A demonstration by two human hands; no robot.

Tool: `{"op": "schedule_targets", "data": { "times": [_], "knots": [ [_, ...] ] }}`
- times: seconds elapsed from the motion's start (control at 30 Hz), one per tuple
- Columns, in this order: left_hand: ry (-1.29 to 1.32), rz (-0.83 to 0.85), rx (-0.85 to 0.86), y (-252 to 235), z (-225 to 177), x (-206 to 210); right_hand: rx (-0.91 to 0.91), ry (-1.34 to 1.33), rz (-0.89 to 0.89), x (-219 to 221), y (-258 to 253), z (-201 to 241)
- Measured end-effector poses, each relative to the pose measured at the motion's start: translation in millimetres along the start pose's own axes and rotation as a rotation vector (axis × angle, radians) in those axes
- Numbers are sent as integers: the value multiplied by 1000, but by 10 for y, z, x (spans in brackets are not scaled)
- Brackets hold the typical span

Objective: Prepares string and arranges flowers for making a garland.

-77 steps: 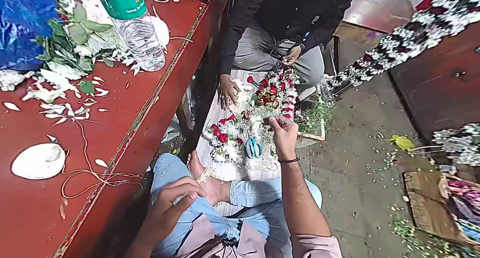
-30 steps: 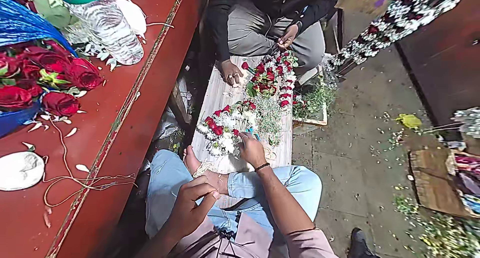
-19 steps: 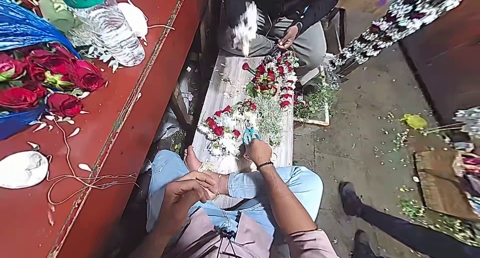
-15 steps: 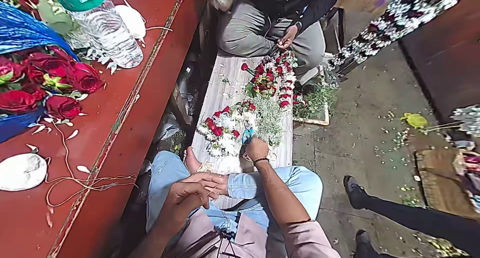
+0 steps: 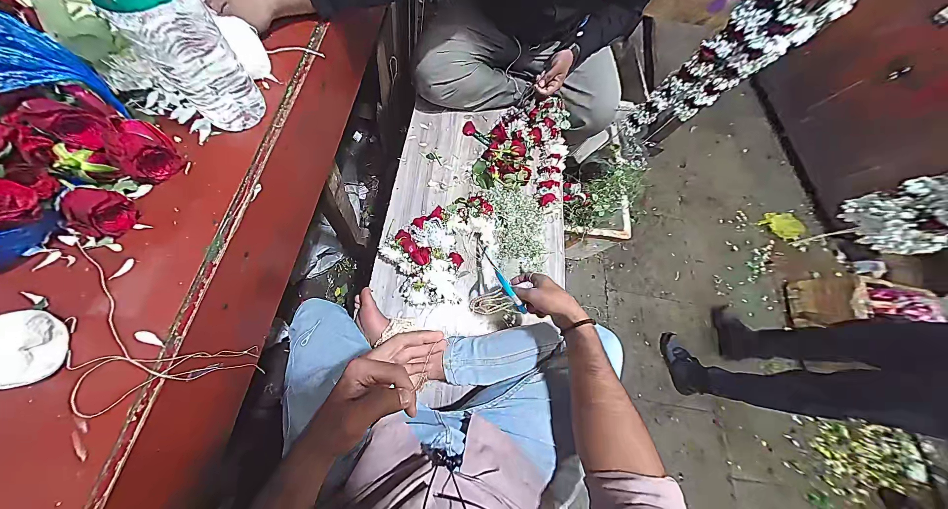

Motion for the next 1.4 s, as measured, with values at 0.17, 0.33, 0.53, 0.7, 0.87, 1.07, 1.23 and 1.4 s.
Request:
{"op": "schedule_targets", "data": {
  "times": [0.17,0.33,0.53,0.7,0.87,1.07,1.23,1.4],
  "knots": [
    [-14,15,-5,-46,39,93,2,-77,41,-139,185,-184],
    [-32,-11,-25,-6,63,57,19,-61,68,-163,347,-230],
    [28,-42,-20,12,103,-122,-148,-439,87,-2,925,-197],
    [176,-19,63,-111,144,-197,-500,-745,318,537,1399,-111],
    [100,-72,91,-220,62,-305,-553,-791,788,1310,1875,88],
    [312,-128,120,-211,57,-476,-641,-856,947,1589,2115,282],
    [273,-46,128,-205,47,-377,-643,-898,984,1606,2098,374],
    [123,142,71,-115,110,-72,-653,-1093,867,1649,1987,588]
  ]
}}
Point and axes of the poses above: each hand's wrist, its own y-axis away from the middle knuckle, its own x-axis out of the palm, z = x × y, the point moved 8 cm from there along -y, towards the middle knuckle
